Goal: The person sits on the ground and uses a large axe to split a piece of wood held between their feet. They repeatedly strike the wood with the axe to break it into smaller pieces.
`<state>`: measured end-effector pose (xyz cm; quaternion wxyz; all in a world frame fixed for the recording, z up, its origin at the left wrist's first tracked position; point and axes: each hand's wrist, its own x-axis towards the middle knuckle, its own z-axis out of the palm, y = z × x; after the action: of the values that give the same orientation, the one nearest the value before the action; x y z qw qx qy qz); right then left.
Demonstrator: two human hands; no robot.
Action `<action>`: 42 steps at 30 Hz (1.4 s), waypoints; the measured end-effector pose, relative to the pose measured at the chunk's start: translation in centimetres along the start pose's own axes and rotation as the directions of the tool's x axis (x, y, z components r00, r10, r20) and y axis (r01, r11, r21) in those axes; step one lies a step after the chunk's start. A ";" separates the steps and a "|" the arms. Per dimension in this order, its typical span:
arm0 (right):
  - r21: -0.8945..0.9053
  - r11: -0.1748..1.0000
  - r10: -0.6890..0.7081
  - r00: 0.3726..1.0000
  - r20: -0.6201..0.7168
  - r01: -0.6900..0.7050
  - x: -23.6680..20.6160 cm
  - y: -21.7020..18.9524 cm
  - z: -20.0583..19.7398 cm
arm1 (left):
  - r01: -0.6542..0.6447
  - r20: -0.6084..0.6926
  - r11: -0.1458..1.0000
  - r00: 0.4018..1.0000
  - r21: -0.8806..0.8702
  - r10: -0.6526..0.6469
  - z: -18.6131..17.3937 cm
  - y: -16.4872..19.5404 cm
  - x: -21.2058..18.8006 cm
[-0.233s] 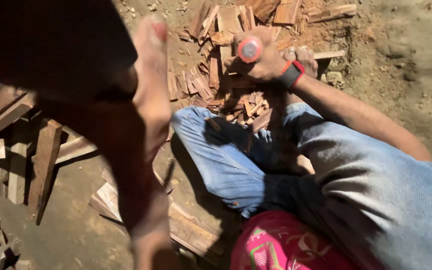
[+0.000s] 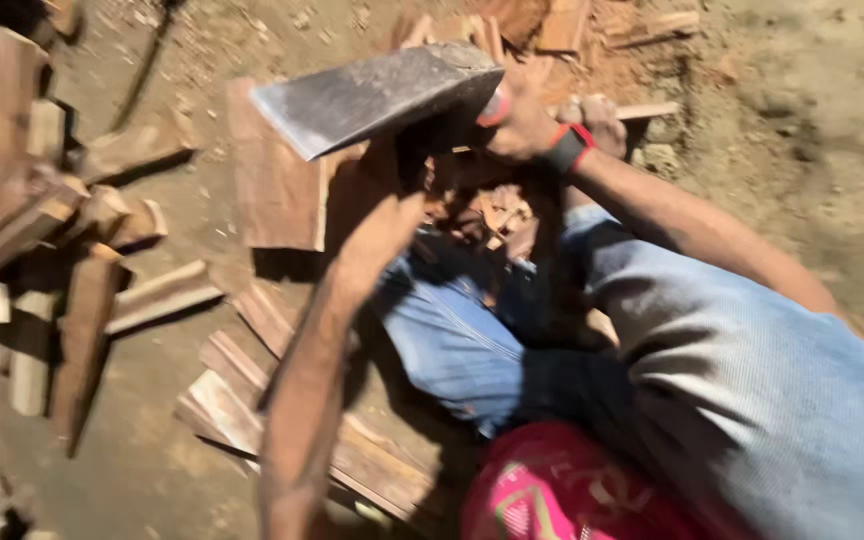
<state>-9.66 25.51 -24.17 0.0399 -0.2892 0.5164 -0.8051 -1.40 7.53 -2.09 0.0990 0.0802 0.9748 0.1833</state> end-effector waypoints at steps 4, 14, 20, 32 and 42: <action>-0.453 0.891 0.015 0.999 0.032 0.001 0.1 -0.1 -1.1 | -0.415 -0.474 0.906 0.816 -0.081 0.332 -4.1 -1.1 -1.4; 0.163 0.889 0.437 0.899 -0.023 -0.428 0.3 2.0 -0.6 | 0.267 0.419 0.851 0.906 -0.452 -0.062 6.3 -8.1 0.0; -0.416 0.909 0.002 1.000 -0.031 -0.015 -0.2 1.8 -1.0 | 0.163 0.010 0.361 0.920 -0.918 -0.392 -1.4 -3.3 -3.6; 0.398 0.746 0.557 0.828 0.067 -0.534 -1.5 4.6 -2.0 | -0.197 -0.056 0.970 0.980 -0.139 0.191 3.5 -3.4 0.3; 0.028 1.000 0.006 0.956 -0.292 0.002 1.2 -8.3 -1.1 | -0.159 -0.433 0.956 0.901 -0.247 0.038 -1.6 -5.1 -2.6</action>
<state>-9.25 29.82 -16.95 -0.0322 -0.1659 0.5057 -0.8460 0.12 1.82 -2.07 -0.1141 0.0736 0.9324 0.3350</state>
